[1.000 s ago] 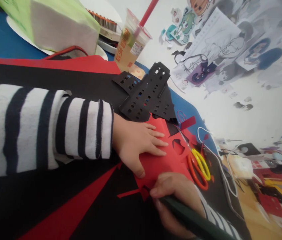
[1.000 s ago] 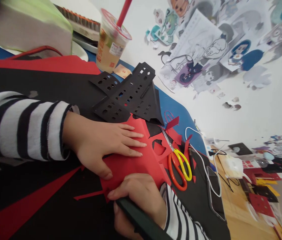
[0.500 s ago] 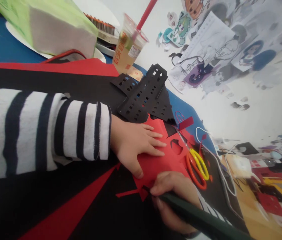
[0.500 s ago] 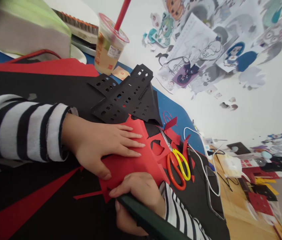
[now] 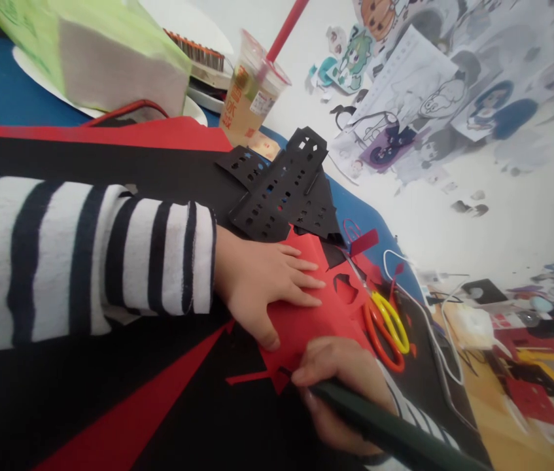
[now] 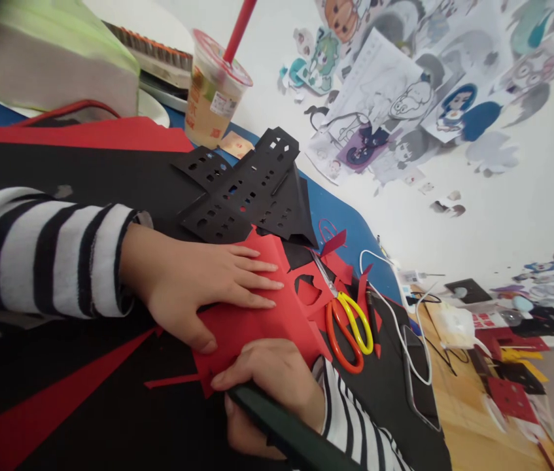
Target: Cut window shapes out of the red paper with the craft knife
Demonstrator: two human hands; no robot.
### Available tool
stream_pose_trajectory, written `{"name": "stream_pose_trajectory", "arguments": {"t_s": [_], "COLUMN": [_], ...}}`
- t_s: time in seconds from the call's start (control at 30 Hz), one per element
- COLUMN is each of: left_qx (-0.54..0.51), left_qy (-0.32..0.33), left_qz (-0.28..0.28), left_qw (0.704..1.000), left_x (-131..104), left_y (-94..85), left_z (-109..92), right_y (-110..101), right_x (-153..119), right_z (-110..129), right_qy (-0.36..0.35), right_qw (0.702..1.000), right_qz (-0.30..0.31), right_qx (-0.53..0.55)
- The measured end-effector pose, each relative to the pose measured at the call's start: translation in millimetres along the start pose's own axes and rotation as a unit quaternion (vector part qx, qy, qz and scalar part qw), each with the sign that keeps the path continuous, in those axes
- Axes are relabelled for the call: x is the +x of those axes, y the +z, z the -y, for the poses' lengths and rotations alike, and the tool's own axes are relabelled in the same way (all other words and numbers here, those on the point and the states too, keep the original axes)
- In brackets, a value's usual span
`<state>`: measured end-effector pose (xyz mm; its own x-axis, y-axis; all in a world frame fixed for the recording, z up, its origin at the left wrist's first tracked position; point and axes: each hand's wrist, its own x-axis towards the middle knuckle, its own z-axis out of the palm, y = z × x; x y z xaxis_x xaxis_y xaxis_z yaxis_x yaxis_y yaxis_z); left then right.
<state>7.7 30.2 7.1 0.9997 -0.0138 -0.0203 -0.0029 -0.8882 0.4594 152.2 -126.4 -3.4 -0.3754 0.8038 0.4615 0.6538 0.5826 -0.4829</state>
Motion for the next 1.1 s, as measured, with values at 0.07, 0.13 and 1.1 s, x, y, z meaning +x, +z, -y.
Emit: {"name": "stream_pose_trajectory", "arguments": {"t_s": [0.07, 0.13, 1.1], "left_qx": [0.0, 0.005, 0.026], "left_qy": [0.0, -0.001, -0.005], "left_qz": [0.0, 0.005, 0.002], "left_qw": [1.0, 1.0, 1.0], "left_x": [0, -1, 3], "left_y": [-0.8, -1.4, 0.3], "left_z": [0, -1, -2], "right_y": [-1, -3, -19], "right_x": [0, 0, 19], "right_z": [-3, -7, -40], "right_qy": [0.006, 0.028, 0.085], "right_qw": [0.999, 0.996, 0.937], "right_qz": [-0.009, -0.026, 0.14], "right_qx": [0.03, 0.075, 0.307]}}
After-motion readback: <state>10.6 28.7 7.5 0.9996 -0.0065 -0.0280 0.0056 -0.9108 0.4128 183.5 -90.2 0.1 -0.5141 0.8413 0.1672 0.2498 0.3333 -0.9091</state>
